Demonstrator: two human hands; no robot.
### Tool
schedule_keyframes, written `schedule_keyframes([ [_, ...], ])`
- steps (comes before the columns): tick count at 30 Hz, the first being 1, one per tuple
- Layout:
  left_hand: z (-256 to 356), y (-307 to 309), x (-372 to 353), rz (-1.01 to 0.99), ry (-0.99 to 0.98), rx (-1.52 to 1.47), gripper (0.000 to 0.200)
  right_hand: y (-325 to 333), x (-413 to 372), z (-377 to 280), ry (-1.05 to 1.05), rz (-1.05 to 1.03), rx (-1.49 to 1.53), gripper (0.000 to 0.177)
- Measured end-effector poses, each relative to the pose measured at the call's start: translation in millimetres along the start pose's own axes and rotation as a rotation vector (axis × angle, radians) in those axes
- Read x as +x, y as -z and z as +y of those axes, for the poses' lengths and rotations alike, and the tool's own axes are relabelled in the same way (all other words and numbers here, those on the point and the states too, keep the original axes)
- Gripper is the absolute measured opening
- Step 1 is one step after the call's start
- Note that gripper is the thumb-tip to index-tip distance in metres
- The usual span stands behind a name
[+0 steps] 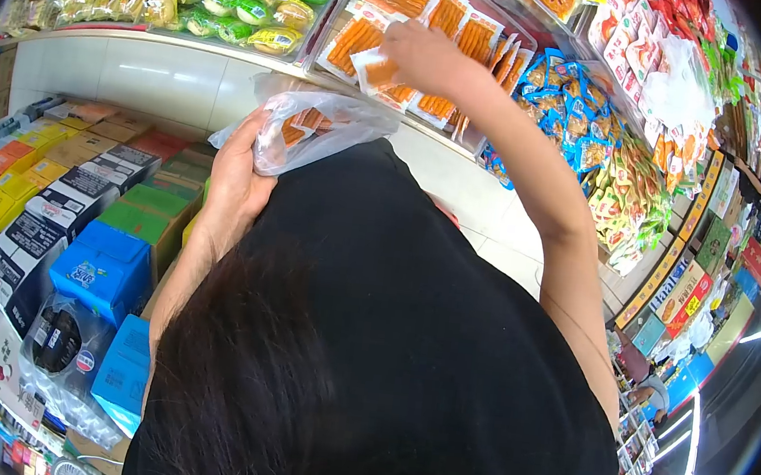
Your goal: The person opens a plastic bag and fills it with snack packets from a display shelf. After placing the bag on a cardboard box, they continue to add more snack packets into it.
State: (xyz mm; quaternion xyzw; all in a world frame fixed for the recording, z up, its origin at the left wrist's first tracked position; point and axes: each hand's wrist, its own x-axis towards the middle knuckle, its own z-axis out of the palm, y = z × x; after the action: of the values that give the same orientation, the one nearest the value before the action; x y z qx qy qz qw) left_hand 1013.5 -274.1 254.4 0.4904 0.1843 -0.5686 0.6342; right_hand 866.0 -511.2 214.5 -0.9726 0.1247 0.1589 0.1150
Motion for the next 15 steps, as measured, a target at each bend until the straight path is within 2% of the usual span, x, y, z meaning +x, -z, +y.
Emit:
schedule_keyframes([
  [1, -0.2, -0.7, 0.4, -0.005, 0.002, 0.002, 0.034, -16.5, -2.3, -2.3, 0.023, 0.088, -0.096, 0.03],
  [2, -0.3, -0.6, 0.2, -0.021, 0.007, -0.003, 0.033, -30.2, -1.2, -1.7, 0.022, 0.089, -0.097, 0.03],
  [4, 0.5, 0.2, -0.9, -0.031, 0.006, -0.012, 0.033, -40.8, 5.9, -2.7, -0.007, 0.257, -0.056, 0.029],
  [8, 0.0, 4.8, -2.4, -0.03, 0.009, -0.029, 0.031, -22.0, 8.4, -5.5, -0.128, 0.157, -0.005, 0.027],
  [11, -1.2, 5.6, -2.0, 0.001, 0.011, -0.017, 0.032, -8.5, 17.1, -9.0, -0.049, 0.039, 0.141, 0.032],
  [13, -0.5, 4.3, -3.5, 0.007, 0.014, -0.003, 0.034, -19.1, 35.6, -10.0, 0.172, 0.21, 0.003, 0.037],
  [15, -0.1, 2.1, -5.0, -0.026, 0.025, -0.023, 0.03, -30.5, 48.0, -11.6, 0.166, 0.277, -0.022, 0.037],
])
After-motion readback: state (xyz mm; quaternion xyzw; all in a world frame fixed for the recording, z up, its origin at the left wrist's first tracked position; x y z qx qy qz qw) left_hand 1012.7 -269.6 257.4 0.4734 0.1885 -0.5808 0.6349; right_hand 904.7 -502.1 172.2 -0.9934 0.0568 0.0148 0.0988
